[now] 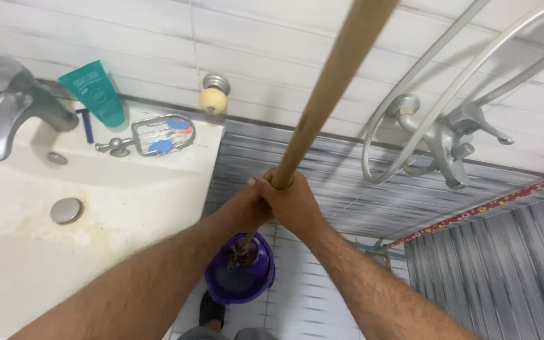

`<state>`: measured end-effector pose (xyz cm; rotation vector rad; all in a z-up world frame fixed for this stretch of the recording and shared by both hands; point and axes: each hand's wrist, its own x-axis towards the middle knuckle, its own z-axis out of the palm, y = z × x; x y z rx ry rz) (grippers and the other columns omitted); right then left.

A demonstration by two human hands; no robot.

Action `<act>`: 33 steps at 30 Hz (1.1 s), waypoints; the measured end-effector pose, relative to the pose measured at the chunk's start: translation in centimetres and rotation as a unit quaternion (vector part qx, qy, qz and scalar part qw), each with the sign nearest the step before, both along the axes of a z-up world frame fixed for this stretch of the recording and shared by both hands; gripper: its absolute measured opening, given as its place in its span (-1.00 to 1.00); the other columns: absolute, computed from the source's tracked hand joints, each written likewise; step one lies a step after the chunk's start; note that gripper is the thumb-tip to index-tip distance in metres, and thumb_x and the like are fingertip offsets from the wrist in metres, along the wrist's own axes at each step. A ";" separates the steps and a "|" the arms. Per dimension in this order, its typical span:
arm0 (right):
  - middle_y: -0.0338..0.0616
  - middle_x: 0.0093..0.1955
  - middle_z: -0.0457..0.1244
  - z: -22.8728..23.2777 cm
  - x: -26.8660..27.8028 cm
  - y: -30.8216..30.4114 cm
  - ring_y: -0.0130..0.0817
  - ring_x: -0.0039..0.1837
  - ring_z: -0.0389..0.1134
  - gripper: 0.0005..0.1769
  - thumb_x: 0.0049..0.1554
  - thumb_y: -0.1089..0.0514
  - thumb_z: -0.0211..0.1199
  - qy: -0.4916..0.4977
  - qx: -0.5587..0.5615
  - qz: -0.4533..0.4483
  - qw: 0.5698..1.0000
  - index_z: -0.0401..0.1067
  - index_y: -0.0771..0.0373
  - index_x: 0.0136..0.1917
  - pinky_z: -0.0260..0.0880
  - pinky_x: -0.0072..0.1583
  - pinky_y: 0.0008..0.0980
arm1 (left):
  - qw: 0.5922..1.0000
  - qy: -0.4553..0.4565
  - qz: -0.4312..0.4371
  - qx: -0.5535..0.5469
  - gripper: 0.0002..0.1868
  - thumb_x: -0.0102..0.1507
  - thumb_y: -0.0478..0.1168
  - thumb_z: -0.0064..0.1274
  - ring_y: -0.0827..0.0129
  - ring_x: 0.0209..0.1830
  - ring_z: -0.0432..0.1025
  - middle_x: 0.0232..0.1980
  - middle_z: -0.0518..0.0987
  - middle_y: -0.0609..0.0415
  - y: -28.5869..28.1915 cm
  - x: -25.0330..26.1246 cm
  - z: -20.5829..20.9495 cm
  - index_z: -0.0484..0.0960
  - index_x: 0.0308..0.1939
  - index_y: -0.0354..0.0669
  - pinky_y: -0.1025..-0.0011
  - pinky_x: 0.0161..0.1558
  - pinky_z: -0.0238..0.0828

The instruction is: Mopping the tiled floor of a bathroom using a mop and bucket.

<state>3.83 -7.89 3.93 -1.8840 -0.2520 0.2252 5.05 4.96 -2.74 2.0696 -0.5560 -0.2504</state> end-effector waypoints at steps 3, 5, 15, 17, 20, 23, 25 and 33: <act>-0.26 -0.48 0.21 1.4 -1.2 -0.2 -0.51 -0.42 0.21 -0.62 0.19 0.00 0.35 -0.002 -0.005 -0.001 1.000 0.38 0.22 -0.35 0.23 -0.41 -0.46 | 0.997 -0.035 0.015 -0.069 -0.69 0.30 -0.21 0.07 0.23 -0.12 0.60 -0.17 0.66 0.04 -0.1 -0.5 -0.7 0.45 0.10 -0.16 0.26 -0.10 0.59; -0.26 -0.47 0.24 2.7 -1.9 -0.6 -0.51 -0.42 0.25 -0.62 0.17 -0.04 0.35 -0.007 -0.013 -0.012 1.000 0.40 0.20 -0.35 0.27 -0.41 -0.47 | 0.995 -0.071 -0.007 -0.068 -0.71 0.29 -0.22 0.08 0.24 -0.11 0.61 -0.19 0.66 0.05 -0.5 -0.5 -0.4 0.46 0.06 -0.18 0.29 -0.07 0.61; -0.22 -0.47 0.30 14.0 -4.3 -2.6 -0.50 -0.42 0.33 -0.49 0.13 -0.27 0.30 -0.097 -0.022 -0.106 0.989 0.43 0.20 -0.34 0.40 -0.37 -0.43 | 0.987 0.009 0.028 0.157 -0.78 0.29 -0.05 0.08 0.30 -0.15 0.60 -0.25 0.68 0.05 -3.5 -3.1 15.0 0.64 -0.15 -0.10 0.26 -0.09 0.59; -0.21 -0.47 0.30 15.8 -5.0 -3.3 -0.50 -0.42 0.35 -0.49 0.13 -0.27 0.30 -0.132 -0.010 -0.115 0.985 0.42 0.21 -0.32 0.45 -0.36 -0.41 | 0.988 0.027 0.036 0.151 -0.79 0.28 -0.07 0.07 0.35 -0.15 0.62 -0.26 0.68 0.04 -4.2 -4.2 17.9 0.62 -0.17 -0.11 0.28 -0.09 0.61; -0.25 -0.38 0.30 18.2 -6.8 -4.9 -0.48 -0.35 0.38 -0.60 0.14 -0.14 0.37 -0.267 -0.010 -0.141 0.953 0.39 0.22 -0.14 0.53 -0.32 -0.36 | 0.990 -0.033 0.027 0.132 -0.79 0.27 -0.09 0.05 0.34 -0.21 0.63 -0.34 0.70 0.07 -5.4 -5.7 21.7 0.68 -0.23 -0.14 0.25 -0.11 0.58; -0.28 -0.16 0.27 19.9 -8.9 -7.0 -0.50 -0.13 0.45 -0.65 0.23 0.04 0.31 -0.425 0.062 -0.102 0.897 0.23 0.27 0.06 0.68 -0.14 -0.44 | 0.990 -0.058 0.006 0.130 -0.68 0.35 -0.03 -0.03 0.35 -0.34 0.63 -0.42 0.68 0.10 -6.9 -7.6 25.0 0.69 -0.29 -0.16 0.26 -0.13 0.61; -0.12 0.01 0.33 20.4 -9.7 -9.1 -0.38 0.01 0.45 -0.81 0.35 0.22 0.26 -0.501 0.105 -0.088 0.854 0.33 0.36 0.13 0.61 0.04 -0.33 | 0.994 -0.072 -0.014 0.079 -0.64 0.31 -0.08 0.04 0.41 -0.44 0.63 -0.52 0.69 0.15 -8.3 -9.6 27.3 0.75 -0.44 -0.22 0.34 -0.19 0.61; -0.15 -0.14 0.38 22.9 -15.0 -17.2 -0.39 -0.04 0.51 -0.86 0.38 0.19 0.16 -0.443 0.100 -0.102 0.885 0.46 0.31 0.04 0.46 -0.14 -0.44 | 0.988 -0.056 -0.142 -0.004 -0.78 0.25 -0.12 0.14 0.45 -0.43 0.61 -0.41 0.68 0.04 -14.7 -12.7 29.1 0.67 -0.30 -0.23 0.43 -0.41 0.64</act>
